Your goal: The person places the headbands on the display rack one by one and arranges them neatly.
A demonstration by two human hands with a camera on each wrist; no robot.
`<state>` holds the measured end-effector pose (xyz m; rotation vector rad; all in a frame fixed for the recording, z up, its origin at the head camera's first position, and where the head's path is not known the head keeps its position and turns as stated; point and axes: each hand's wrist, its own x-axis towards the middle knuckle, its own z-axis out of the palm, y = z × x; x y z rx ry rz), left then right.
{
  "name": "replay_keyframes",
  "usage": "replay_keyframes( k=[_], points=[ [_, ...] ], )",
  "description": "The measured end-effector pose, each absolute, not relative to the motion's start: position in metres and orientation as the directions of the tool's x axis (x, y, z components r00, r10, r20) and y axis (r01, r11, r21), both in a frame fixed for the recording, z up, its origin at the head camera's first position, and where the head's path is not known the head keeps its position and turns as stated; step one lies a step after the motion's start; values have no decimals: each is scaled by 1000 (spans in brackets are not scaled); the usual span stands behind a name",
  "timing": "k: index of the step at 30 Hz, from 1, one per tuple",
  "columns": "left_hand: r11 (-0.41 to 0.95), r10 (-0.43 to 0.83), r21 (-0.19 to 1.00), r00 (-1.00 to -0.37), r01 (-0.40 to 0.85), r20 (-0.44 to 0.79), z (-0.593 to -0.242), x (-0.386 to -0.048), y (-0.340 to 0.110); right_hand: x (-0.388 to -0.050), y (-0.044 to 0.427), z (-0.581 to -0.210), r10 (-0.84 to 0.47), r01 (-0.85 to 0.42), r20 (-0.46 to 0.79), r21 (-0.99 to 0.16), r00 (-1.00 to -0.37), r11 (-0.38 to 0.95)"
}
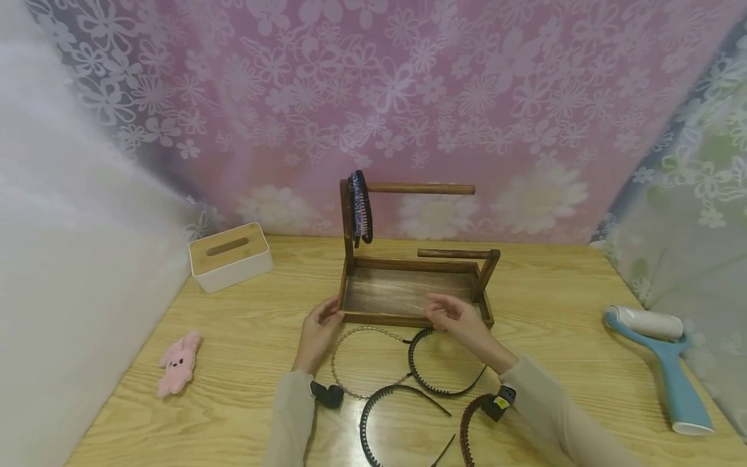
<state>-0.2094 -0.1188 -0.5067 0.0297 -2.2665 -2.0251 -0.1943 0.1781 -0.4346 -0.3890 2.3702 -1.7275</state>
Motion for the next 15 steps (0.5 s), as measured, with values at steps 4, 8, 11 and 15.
replay_keyframes(
  k=[4,8,11,15],
  points=[
    [116,-84,992,-995,49,59,-507,-209,-120,-171,197,-436,-309,-53,-52,-945,-950,323],
    [133,-86,989,-994,57,69,-505,-208,-119,-149,213,-433,-304,-26,-89,-935,-948,354],
    [143,-92,988,-993,58,71,-504,-208,-118,-134,224,-432,-327,-34,-93,-931,-940,363],
    [142,-100,989,-993,43,57,-504,-208,-117,-111,240,-433,-328,39,-169,-929,-930,369]
  ],
)
